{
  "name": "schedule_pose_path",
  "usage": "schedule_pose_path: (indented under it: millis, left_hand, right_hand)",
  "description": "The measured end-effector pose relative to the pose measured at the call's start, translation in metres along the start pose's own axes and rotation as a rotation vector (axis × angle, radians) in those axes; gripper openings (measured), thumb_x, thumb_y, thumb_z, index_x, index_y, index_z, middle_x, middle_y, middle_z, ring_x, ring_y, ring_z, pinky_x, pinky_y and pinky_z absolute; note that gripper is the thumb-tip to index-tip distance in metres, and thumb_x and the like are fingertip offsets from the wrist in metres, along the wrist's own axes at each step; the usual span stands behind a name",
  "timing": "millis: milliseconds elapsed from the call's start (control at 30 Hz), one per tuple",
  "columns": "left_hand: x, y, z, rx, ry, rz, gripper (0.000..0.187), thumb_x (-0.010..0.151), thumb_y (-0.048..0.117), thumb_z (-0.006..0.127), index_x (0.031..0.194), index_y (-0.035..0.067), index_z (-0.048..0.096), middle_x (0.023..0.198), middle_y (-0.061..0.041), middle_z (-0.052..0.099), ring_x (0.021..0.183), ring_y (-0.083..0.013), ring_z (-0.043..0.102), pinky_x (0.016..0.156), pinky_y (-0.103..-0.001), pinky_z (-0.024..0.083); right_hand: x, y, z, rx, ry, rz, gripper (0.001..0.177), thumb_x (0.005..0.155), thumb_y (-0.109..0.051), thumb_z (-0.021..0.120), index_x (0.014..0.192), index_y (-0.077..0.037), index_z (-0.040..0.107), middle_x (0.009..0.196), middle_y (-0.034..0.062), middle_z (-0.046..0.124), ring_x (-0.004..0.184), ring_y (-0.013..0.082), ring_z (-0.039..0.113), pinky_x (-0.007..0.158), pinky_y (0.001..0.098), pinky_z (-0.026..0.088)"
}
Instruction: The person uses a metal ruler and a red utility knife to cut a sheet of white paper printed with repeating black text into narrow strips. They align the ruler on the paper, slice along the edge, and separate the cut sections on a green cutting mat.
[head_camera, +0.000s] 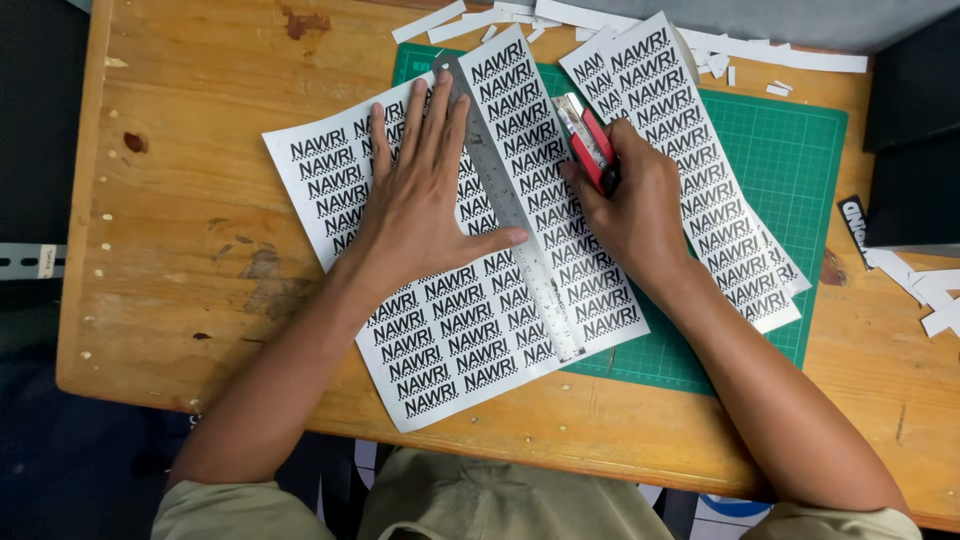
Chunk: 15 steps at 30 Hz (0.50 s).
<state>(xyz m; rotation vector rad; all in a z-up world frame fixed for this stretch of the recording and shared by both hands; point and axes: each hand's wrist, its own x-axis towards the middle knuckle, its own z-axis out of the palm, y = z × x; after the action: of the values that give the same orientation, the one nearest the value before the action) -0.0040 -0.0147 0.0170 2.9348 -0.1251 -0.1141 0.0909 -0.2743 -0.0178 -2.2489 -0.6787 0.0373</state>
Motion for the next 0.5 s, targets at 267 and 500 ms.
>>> schedule_pose_path:
  millis: [267,500]
  left_hand:
    - [0.0000,0.0008,-0.0002,0.004,-0.026,-0.019,0.156,0.084,0.114,0.035,0.185,0.000,0.005,0.190,-0.022,-0.010,0.177,-0.0379,-0.010,0.139,-0.070,-0.009]
    - [-0.0004,0.0010,-0.0008,0.003,-0.002,-0.006,0.155,0.085,0.113,0.034,0.185,-0.002,0.007,0.190,-0.022,-0.007,0.177,-0.0394,-0.008,0.139,-0.072,-0.008]
  right_hand:
    - [-0.0001,0.0008,0.0010,-0.005,0.004,-0.010,0.043,0.110,-0.013,0.091,0.101,-0.007,0.049,0.080,0.0078,0.058,0.067,0.0205,0.046,0.060,0.0395,0.034]
    - [0.0004,0.0012,0.0011,-0.010,-0.004,-0.004,0.042,0.110,-0.012,0.091,0.101,-0.007,0.050,0.080,0.0080,0.059,0.067,0.0200,0.047,0.058,0.0386,0.035]
